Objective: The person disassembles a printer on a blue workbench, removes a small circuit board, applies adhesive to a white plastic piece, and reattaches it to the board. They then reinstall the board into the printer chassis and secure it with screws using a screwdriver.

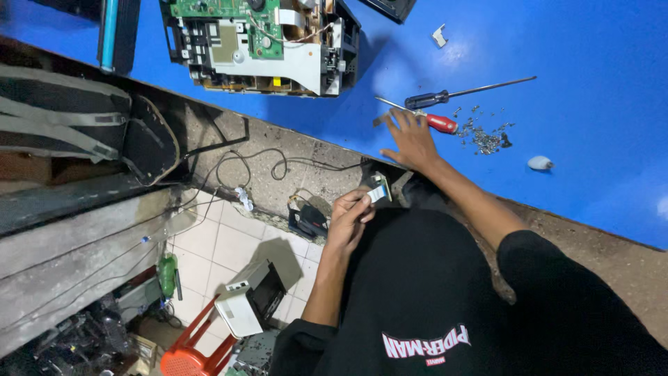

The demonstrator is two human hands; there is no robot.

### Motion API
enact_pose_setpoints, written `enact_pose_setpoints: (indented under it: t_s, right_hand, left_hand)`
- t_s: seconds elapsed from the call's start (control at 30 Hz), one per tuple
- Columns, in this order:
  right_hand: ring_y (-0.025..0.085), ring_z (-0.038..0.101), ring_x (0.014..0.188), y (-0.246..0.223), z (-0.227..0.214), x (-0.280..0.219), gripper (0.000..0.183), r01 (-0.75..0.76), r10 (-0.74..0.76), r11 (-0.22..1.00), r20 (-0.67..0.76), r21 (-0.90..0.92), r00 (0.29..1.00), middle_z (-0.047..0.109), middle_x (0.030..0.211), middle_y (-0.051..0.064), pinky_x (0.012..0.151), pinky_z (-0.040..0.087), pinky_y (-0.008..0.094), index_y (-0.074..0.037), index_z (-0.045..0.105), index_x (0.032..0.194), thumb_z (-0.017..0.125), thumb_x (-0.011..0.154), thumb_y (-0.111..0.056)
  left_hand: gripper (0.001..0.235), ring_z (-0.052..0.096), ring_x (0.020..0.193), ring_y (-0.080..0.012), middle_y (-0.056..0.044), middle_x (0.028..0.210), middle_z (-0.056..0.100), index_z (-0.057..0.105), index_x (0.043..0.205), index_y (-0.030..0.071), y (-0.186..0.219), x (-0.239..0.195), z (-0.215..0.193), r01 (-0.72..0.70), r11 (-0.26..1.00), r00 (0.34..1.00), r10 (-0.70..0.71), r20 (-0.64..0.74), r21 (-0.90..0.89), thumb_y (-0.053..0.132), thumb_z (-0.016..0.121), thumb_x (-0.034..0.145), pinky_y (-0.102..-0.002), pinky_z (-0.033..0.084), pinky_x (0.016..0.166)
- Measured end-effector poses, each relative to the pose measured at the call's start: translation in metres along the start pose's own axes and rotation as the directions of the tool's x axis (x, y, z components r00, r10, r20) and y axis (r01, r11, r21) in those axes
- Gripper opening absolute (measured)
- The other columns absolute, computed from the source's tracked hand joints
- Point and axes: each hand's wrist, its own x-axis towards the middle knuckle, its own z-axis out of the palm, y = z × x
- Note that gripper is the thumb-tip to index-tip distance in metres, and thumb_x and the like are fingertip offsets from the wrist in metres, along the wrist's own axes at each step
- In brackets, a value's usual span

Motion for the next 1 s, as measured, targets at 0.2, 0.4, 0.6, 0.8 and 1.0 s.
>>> enact_pose_setpoints:
  t_s: [0.2, 0.4, 0.6, 0.8, 1.0]
  right_hand:
    - [0.029, 0.047, 0.137, -0.025, 0.021, -0.029, 0.108, 0.092, -0.107, 0.971, -0.054, -0.219, 0.993, 0.053, 0.145, 0.014, 0.107, 0.035, 0.054, -0.007, 0.051, 0.146, 0.078, 0.063, -0.070]
    - [0.020, 0.053, 0.130, 0.011, 0.058, -0.136, 0.064, -0.154, 0.094, 0.945, -0.208, -0.290, 0.974, 0.060, 0.136, 0.001, 0.108, 0.037, 0.051, -0.017, 0.059, 0.141, 0.074, 0.087, -0.049]
    - [0.024, 0.051, 0.130, 0.062, 0.078, -0.249, 0.066, -0.487, 0.401, 0.836, -0.326, -0.251, 0.856, 0.059, 0.139, 0.008, 0.106, 0.035, 0.054, -0.011, 0.063, 0.140, 0.071, 0.090, -0.053]
    - [0.032, 0.045, 0.142, 0.131, 0.044, -0.320, 0.063, -0.780, 0.710, 0.625, -0.428, 0.016, 0.560, 0.053, 0.144, 0.012, 0.114, 0.027, 0.058, -0.005, 0.062, 0.139, 0.069, 0.104, -0.057]
    - [0.029, 0.057, 0.118, 0.153, 0.035, -0.270, 0.075, -0.593, 0.720, 0.674, -0.572, 0.441, 0.393, 0.067, 0.121, 0.009, 0.102, 0.031, 0.049, -0.003, 0.068, 0.128, 0.090, 0.075, -0.052]
  left_hand:
    - [0.013, 0.051, 0.074, -0.0085, -0.006, 0.094, 0.064, 0.070, 0.105, -0.006, 0.043, 0.016, -0.021, 0.119, 0.989, 0.993, -0.118, -0.015, 0.083, 0.006, 0.070, 0.098, -0.023, 0.038, 0.060]
    - [0.012, 0.051, 0.073, -0.0073, -0.004, 0.095, 0.065, 0.070, 0.101, -0.006, 0.061, 0.050, -0.022, 0.218, 0.942, 0.963, -0.251, 0.103, 0.255, 0.005, 0.070, 0.096, -0.022, 0.036, 0.058]
    - [0.016, 0.048, 0.067, -0.0065, 0.000, 0.083, 0.062, 0.071, 0.106, -0.002, 0.044, 0.079, 0.006, 0.313, 0.888, 0.916, -0.377, 0.141, 0.338, 0.007, 0.074, 0.093, -0.023, 0.034, 0.057]
    - [0.016, 0.050, 0.070, -0.0070, -0.002, 0.085, 0.063, 0.071, 0.102, -0.004, 0.003, 0.080, 0.050, 0.281, 0.882, 0.917, -0.364, 0.166, 0.379, 0.010, 0.075, 0.095, -0.023, 0.036, 0.059]
    - [0.016, 0.055, 0.070, -0.0087, -0.005, 0.085, 0.066, 0.072, 0.102, -0.001, -0.051, 0.071, 0.088, 0.301, 0.882, 0.941, -0.335, 0.033, 0.363, 0.011, 0.075, 0.091, -0.023, 0.039, 0.059]
